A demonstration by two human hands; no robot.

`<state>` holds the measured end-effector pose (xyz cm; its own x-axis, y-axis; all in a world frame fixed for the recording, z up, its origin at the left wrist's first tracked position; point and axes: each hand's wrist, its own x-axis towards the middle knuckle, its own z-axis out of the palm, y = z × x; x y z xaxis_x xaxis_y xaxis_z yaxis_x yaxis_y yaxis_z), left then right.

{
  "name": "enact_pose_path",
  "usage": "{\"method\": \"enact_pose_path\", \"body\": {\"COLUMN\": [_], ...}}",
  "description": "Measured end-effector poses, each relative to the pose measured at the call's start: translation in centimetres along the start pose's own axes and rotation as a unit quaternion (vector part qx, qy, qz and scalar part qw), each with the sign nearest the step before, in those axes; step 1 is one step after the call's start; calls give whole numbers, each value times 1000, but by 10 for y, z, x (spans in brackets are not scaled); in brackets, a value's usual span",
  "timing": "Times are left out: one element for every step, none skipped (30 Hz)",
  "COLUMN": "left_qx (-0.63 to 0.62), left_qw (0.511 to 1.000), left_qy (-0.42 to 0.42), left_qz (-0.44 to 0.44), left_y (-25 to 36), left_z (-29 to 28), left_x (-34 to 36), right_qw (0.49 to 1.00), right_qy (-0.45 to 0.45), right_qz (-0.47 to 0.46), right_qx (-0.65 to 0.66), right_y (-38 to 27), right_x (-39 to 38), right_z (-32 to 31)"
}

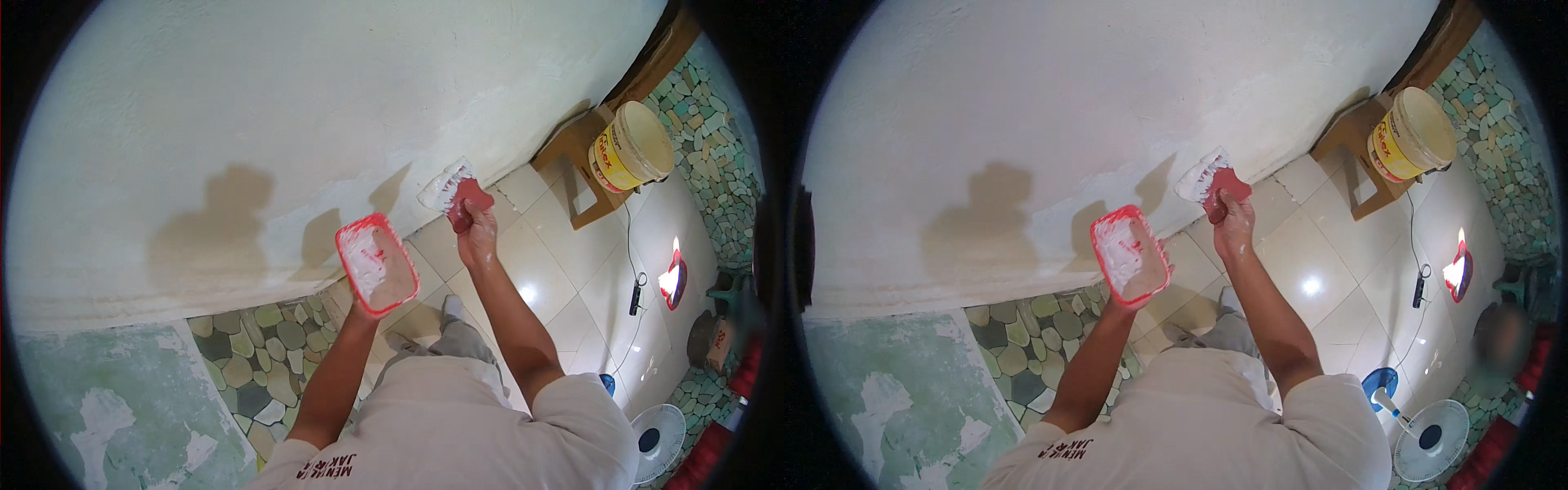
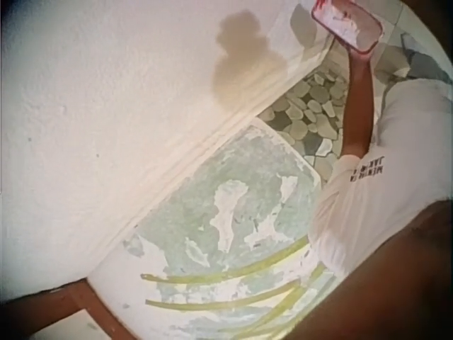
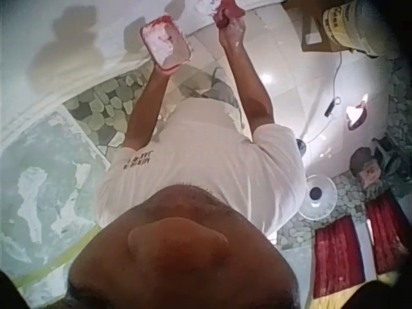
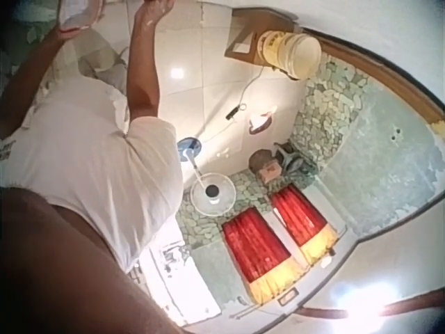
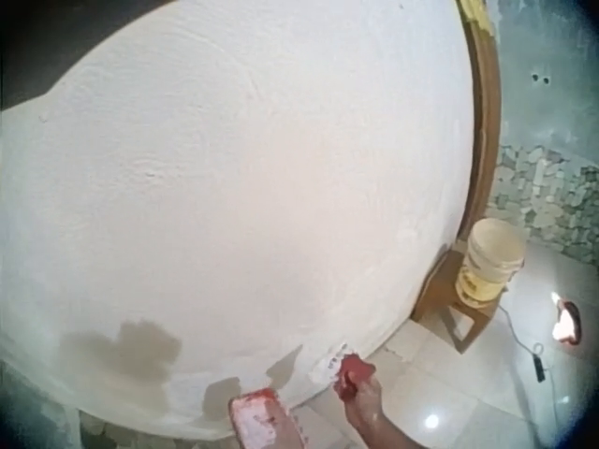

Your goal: Applying putty or patching compound to the lower section of a wall using a spatula.

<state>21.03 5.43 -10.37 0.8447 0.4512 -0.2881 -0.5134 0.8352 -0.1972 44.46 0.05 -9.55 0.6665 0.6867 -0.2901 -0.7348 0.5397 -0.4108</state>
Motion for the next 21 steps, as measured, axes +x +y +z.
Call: {"method": "enact_pose_path", "body": {"left_qx": [3,89,176,144,148,146,145,140,137,141,142,146,159,171,171,179,186,186,189,192,191], "left_qw": [1000,996,983,989,988,988,987,987,989,987,987,984,981,978,979,976,974,974,974,974,975], "left_qy": [3,-1,-5,-15,-12,-17,-21,-13,-12,-6,-4,4,11,16,19,16,13,14,2,-9,-8], "left_qz": [1,23,43,30,31,46,62,80,53,73,81,99,112,115,113,122,130,128,123,120,116], "left_y": [-2,-3,-4,-1,-2,-4,-7,-9,-18,-17,-20,-17,-19,-23,-25,-26,-27,-28,-29,-29,-30], "left_z": [2,4,6,8,12,19,25,28,28,30,33,38,44,47,50,53,56,57,57,58,62], "left_x": [-9,-21,-32,-41,-49,-59,-67,-72,-60,-69,-69,-85,-90,-88,-90,-95,-97,-99,-98,-98,-97], "right_qw": [1000,998,998,993,984,984,972,954,920,925,909,894,920,928,929,936,936,941,945,945,948], "right_qy": [26,52,54,85,117,119,135,151,160,166,185,179,144,134,116,85,85,56,28,30,1], "right_qz": [-15,-38,-36,-69,-102,-99,-144,-191,-273,-242,-256,-276,-250,-224,-242,-219,-218,-213,-209,-210,-182], "right_qx": [5,9,14,-39,-91,-87,-130,-174,-231,-243,-272,-305,-265,-265,-255,-263,-262,-256,-250,-250,-259], "right_y": [15,31,47,65,82,99,116,130,126,137,140,151,152,151,151,148,143,138,136,133,132], "right_x": [18,33,48,64,78,89,97,106,129,121,122,94,80,76,63,45,29,15,7,1,-2], "right_z": [-8,-9,-10,-11,-10,-4,6,14,4,26,42,82,103,111,123,135,147,156,156,153,145]}}
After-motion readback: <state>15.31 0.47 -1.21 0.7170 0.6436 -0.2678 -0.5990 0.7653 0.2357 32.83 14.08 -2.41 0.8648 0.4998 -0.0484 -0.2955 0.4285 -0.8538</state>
